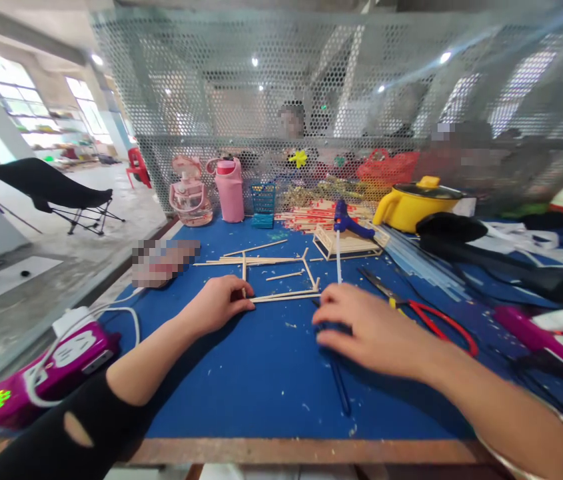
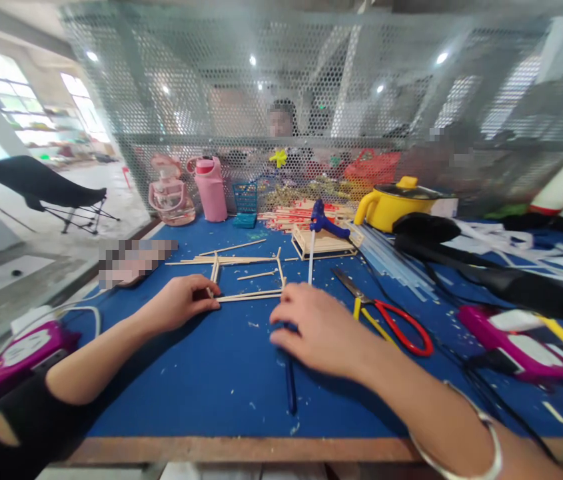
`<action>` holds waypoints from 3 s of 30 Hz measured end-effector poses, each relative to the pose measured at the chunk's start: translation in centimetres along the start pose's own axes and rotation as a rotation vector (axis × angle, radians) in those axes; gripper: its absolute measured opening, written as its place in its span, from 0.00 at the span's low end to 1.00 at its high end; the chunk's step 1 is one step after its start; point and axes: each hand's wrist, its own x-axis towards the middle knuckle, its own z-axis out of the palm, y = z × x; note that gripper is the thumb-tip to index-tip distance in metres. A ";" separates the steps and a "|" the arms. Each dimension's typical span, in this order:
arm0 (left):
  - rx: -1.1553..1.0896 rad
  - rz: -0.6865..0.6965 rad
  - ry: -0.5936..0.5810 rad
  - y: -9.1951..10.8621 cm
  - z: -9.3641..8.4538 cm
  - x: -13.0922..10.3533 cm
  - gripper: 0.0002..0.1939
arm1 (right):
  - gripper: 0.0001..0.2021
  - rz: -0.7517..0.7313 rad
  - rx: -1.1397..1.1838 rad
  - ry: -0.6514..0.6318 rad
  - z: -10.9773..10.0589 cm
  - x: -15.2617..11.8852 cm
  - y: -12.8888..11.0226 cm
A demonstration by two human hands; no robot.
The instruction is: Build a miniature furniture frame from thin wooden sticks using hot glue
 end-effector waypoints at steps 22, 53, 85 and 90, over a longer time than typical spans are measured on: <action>-0.019 -0.037 -0.030 -0.1 -0.2 0.3 0.21 | 0.09 -0.217 -0.384 0.310 2.4 4.8 3.5; -0.995 -0.232 0.048 2.9 -0.3 -1.6 0.15 | 0.06 -0.274 -0.199 0.553 1.5 2.9 4.8; -0.466 -0.279 0.209 4.0 -0.3 -1.9 0.15 | 0.12 -0.144 -0.040 0.547 1.8 2.9 4.2; -0.545 -0.303 0.247 3.6 -0.8 -1.6 0.16 | 0.39 0.049 0.353 0.441 0.9 2.8 5.7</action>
